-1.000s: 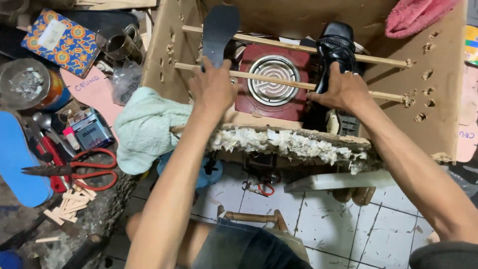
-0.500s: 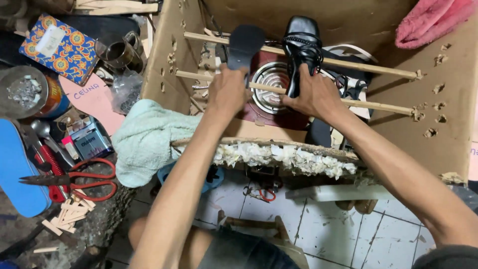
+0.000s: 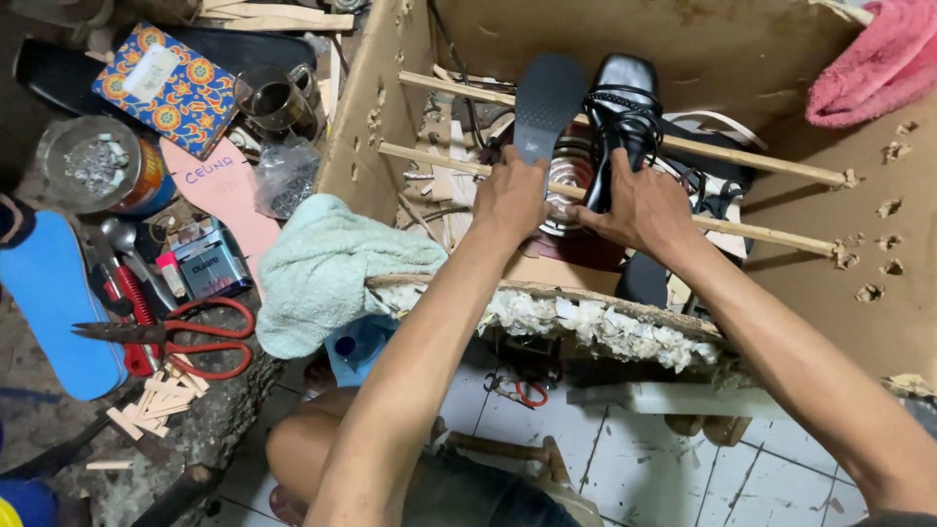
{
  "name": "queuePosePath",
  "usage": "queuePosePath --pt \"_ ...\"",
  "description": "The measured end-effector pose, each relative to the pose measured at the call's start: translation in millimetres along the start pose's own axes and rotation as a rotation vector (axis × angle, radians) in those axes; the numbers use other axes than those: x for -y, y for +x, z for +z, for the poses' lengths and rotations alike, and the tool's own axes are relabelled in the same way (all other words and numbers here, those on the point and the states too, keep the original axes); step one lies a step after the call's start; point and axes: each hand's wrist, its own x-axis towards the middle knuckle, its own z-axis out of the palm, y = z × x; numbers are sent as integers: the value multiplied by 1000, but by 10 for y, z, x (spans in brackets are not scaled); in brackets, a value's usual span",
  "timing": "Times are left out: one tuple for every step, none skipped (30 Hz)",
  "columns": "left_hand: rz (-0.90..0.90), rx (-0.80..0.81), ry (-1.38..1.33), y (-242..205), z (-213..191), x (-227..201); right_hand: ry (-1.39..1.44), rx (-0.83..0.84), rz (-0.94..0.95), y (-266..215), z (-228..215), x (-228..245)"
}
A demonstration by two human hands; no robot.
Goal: Assembling various shoe components by applying adhesive, fitting parts together, and using a hammer to secure the bond.
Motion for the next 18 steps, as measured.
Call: queuePosePath --pt "16 -20 9 7 25 13 -13 8 9 -6 11 2" --pt "31 -41 19 14 50 25 -25 16 19 -14 21 3" --pt "27 -49 21 18 67 28 -27 10 12 -12 29 4" --pt "38 -50 33 20 81 29 -55 18 17 -12 34 6" --pt "50 -52 47 22 90 33 -84 23 23 -11 38 11" --pt "46 -62 50 18 93 37 -85 15 16 -21 33 24" --pt "42 -59 73 18 91 39 -86 17 23 -29 23 34" --pt "38 -57 96 15 87 39 -88 20 31 -38 11 45" --pt "32 -68 97 -106 -21 -24 -91 11 22 -50 3 50" --pt "20 -65 54 -231 -128 -90 -95 21 24 -64 -8 56" --pt "6 -66 17 -353 -254 -138 -95 27 22 -58 -23 79" --pt "-2 -81 24 -423 -335 -144 -94 14 10 -43 -14 68" --pt "3 -75 -27 -500 -406 -152 -104 20 30 -37 3 59" --pt "8 -69 -79 -580 -473 -160 -113 27 50 -30 21 52" --pt "0 -82 -74 -621 -432 -125 -113 17 38 -22 18 43" --pt "24 -96 -49 -663 -392 -88 -129 32 50 -13 16 37" --pt "45 -109 -25 -718 -346 -45 -145 49 60 -10 19 41" --pt "34 -120 -21 -876 -435 -58 -146 41 46 -60 -12 69"
